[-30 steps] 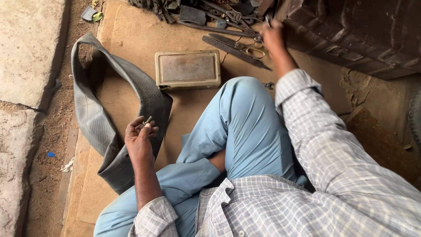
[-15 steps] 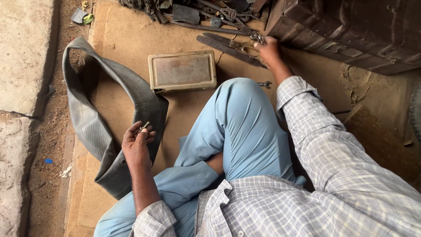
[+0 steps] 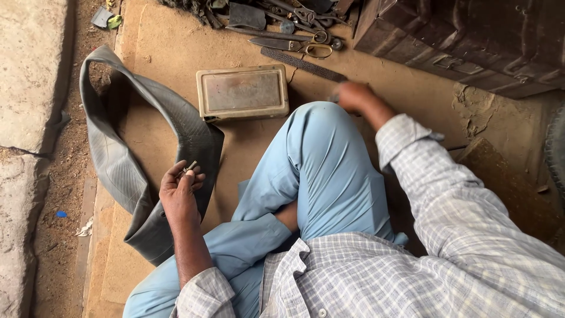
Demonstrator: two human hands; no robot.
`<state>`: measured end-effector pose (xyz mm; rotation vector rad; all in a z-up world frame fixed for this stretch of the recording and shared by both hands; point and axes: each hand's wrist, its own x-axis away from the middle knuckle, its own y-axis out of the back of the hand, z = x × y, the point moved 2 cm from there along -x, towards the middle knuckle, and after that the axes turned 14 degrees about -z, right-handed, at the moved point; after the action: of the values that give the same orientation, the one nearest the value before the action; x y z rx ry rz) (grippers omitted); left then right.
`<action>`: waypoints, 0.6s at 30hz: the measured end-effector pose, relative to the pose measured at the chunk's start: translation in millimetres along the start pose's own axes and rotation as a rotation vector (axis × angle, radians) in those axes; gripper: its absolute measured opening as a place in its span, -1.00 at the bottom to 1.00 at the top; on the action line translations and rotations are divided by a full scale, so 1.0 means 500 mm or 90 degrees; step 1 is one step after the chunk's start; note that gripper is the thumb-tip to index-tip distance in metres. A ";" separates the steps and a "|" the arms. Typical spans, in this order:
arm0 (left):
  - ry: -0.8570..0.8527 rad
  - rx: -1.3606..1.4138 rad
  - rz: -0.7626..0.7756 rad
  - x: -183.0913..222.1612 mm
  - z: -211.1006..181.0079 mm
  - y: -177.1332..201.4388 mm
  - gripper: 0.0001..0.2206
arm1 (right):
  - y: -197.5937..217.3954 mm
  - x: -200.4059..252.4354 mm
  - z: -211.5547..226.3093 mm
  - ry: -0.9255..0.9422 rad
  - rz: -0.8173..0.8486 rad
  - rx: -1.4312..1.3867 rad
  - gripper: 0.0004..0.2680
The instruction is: Repairing a motorcycle tire inner tube using tools and a patch kit.
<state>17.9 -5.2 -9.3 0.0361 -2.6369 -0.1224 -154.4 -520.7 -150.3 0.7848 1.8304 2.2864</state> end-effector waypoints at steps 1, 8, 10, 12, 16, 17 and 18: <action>-0.001 0.002 0.000 -0.002 0.001 -0.001 -0.72 | -0.041 -0.001 -0.021 0.001 -0.002 0.001 -0.76; -0.013 0.017 0.021 -0.016 0.024 0.000 -0.71 | -0.030 0.069 -0.002 0.022 -0.177 -0.154 -0.78; -0.020 0.018 0.009 -0.023 0.029 0.007 -0.70 | 0.068 0.056 0.055 0.000 -0.199 -0.157 -0.76; -0.021 0.060 0.038 -0.024 0.038 0.010 -0.70 | 0.191 0.050 0.120 -0.175 -0.217 -0.217 -0.77; -0.015 0.020 0.019 -0.013 0.021 -0.001 -0.71 | 0.317 0.004 0.291 0.025 -0.353 -0.208 -0.79; -0.012 0.018 0.022 -0.017 0.024 0.000 -0.71 | 0.317 -0.010 0.340 0.142 -0.353 -0.234 -0.79; -0.009 0.016 0.025 -0.020 0.027 0.001 -0.71 | 0.318 -0.022 0.389 0.259 -0.350 -0.258 -0.78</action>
<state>20.0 -3.0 -25.9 -0.0084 -2.6510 -0.0765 -20.0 -396.5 21.9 -0.2353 1.3740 2.3961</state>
